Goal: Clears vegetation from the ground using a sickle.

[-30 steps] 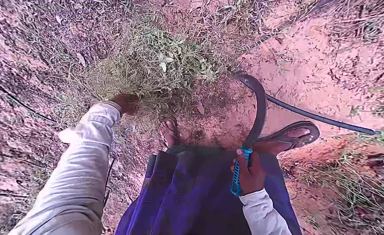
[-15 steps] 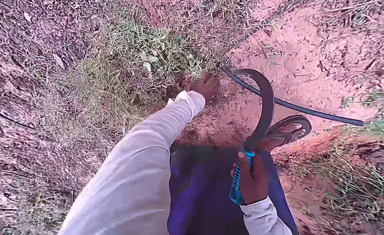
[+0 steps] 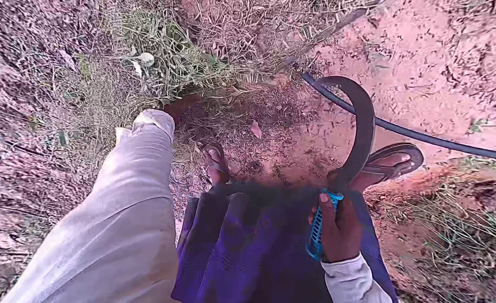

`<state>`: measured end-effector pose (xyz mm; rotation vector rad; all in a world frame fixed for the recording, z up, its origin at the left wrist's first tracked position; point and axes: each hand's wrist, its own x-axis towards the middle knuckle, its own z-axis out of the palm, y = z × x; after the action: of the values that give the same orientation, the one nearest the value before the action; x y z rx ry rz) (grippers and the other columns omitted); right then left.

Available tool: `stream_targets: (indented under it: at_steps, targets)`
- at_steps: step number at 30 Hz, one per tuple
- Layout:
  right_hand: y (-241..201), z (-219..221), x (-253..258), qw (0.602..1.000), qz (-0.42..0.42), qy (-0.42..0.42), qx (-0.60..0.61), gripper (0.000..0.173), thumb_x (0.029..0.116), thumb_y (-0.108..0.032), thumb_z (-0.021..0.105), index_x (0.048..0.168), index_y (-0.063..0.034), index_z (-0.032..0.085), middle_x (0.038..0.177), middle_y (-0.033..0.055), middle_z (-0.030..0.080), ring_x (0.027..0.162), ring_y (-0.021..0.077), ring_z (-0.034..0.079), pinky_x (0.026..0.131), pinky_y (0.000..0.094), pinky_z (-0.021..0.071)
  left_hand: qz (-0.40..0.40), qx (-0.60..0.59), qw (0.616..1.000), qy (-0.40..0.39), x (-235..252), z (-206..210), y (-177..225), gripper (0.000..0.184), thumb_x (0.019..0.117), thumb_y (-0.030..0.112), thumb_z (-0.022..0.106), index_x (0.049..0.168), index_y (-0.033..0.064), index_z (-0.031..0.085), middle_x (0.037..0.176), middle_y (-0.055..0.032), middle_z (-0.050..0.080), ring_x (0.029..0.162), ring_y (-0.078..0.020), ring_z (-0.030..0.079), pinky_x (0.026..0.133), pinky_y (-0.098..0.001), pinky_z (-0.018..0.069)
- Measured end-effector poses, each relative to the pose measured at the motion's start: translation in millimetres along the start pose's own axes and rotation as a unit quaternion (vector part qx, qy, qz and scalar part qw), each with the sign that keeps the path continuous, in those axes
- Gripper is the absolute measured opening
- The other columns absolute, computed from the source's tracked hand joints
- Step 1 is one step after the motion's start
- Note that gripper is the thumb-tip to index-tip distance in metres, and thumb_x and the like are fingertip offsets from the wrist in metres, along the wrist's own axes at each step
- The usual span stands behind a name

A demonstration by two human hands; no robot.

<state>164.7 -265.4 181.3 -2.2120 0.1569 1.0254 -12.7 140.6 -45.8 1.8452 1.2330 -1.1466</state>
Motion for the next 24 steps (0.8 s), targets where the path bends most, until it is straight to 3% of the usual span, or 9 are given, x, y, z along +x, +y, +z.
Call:
stream_targets:
  at_steps: [2,4,8,11,14,17,19,21,24]
  targets:
    - [0,6,-3,1.000,-0.003,-0.008,0.010,0.037,0.1031,-0.027,0.053,0.111,0.0096,0.057,0.068,-0.0057,0.060,0.052,-0.0018,0.060,0.050,0.0179,0.0550,-0.064,-0.068,0.995,0.025,-26,-28,-22,0.043,0.1130,0.018,0.041,0.142,-0.0124,0.050,0.149,-0.0359,0.048,0.143,-0.0489,0.043,0.119,-0.0619,0.0303]
    - [1,10,-5,1.000,0.001,-0.015,0.010,0.037,0.1028,-0.026,0.054,0.110,0.0096,0.057,0.068,-0.0057,0.060,0.052,-0.0020,0.060,0.050,0.0178,0.0551,-0.079,-0.047,0.994,0.060,-42,-48,-49,0.039,0.1114,0.017,0.044,0.139,-0.0092,0.053,0.145,-0.0318,0.053,0.138,-0.0443,0.048,0.116,-0.0585,0.0359]
    - [4,17,-10,1.000,0.012,-0.024,-0.005,0.038,0.1028,-0.027,0.053,0.112,0.0099,0.057,0.067,-0.0072,0.059,0.052,-0.0028,0.059,0.050,0.0169,0.0545,-0.144,0.200,0.969,0.011,-67,-55,-73,0.053,0.1036,0.008,0.056,0.154,0.0007,0.041,0.154,-0.0347,0.043,0.143,-0.0560,0.040,0.111,-0.0781,0.0293]
    - [2,26,-9,0.999,0.026,-0.025,0.010,0.036,0.1034,-0.026,0.052,0.112,0.0086,0.056,0.067,-0.0080,0.058,0.052,-0.0031,0.059,0.051,0.0167,0.0545,-0.051,0.278,0.959,-0.028,-74,-36,-16,0.056,0.0995,0.002,0.061,0.153,0.0024,0.047,0.152,-0.0341,0.045,0.138,-0.0579,0.045,0.104,-0.0795,0.0362]
    - [2,33,-8,0.999,0.023,-0.024,0.006,0.036,0.1033,-0.025,0.052,0.113,0.0100,0.056,0.067,-0.0064,0.058,0.051,-0.0024,0.058,0.050,0.0169,0.0536,0.040,0.259,0.965,-0.028,-95,-2,61,0.037,0.0993,-0.001,0.057,0.136,0.0020,0.064,0.138,-0.0260,0.062,0.134,-0.0493,0.052,0.116,-0.0736,0.0236]
    - [3,35,-8,0.999,0.020,-0.029,-0.015,0.038,0.1032,-0.026,0.053,0.113,0.0108,0.057,0.067,-0.0049,0.059,0.051,-0.0018,0.059,0.050,0.0175,0.0538,0.192,0.219,0.955,-0.047,-101,35,112,0.039,0.1016,0.001,0.053,0.140,0.0020,0.061,0.147,-0.0215,0.058,0.137,-0.0432,0.054,0.115,-0.0645,0.0363]
    - [4,35,-8,0.999,0.014,-0.037,-0.024,0.039,0.1031,-0.026,0.053,0.113,0.0112,0.057,0.066,-0.0047,0.059,0.051,-0.0014,0.059,0.050,0.0179,0.0539,0.295,0.229,0.927,-0.030,-80,61,131,0.047,0.1026,0.007,0.056,0.149,0.0032,0.052,0.161,-0.0207,0.042,0.154,-0.0400,0.033,0.123,-0.0663,0.0198]
    - [6,33,-9,0.999,0.012,-0.038,-0.033,0.039,0.1030,-0.026,0.053,0.112,0.0110,0.057,0.067,-0.0045,0.060,0.051,-0.0016,0.059,0.050,0.0177,0.0540,0.350,0.265,0.898,0.003,-43,79,137,0.067,0.0955,0.018,0.071,0.157,0.0118,0.045,0.170,-0.0134,0.028,0.160,-0.0379,0.015,0.119,-0.0769,-0.0003]
    - [8,28,-8,0.998,0.015,-0.039,-0.042,0.038,0.1030,-0.027,0.054,0.112,0.0100,0.057,0.067,-0.0050,0.059,0.052,-0.0017,0.059,0.050,0.0176,0.0542,0.282,0.313,0.907,-0.022,1,64,110,0.091,0.0850,0.024,0.083,0.163,0.0270,0.036,0.169,-0.0112,0.031,0.148,-0.0481,0.037,0.112,-0.0859,0.0010]
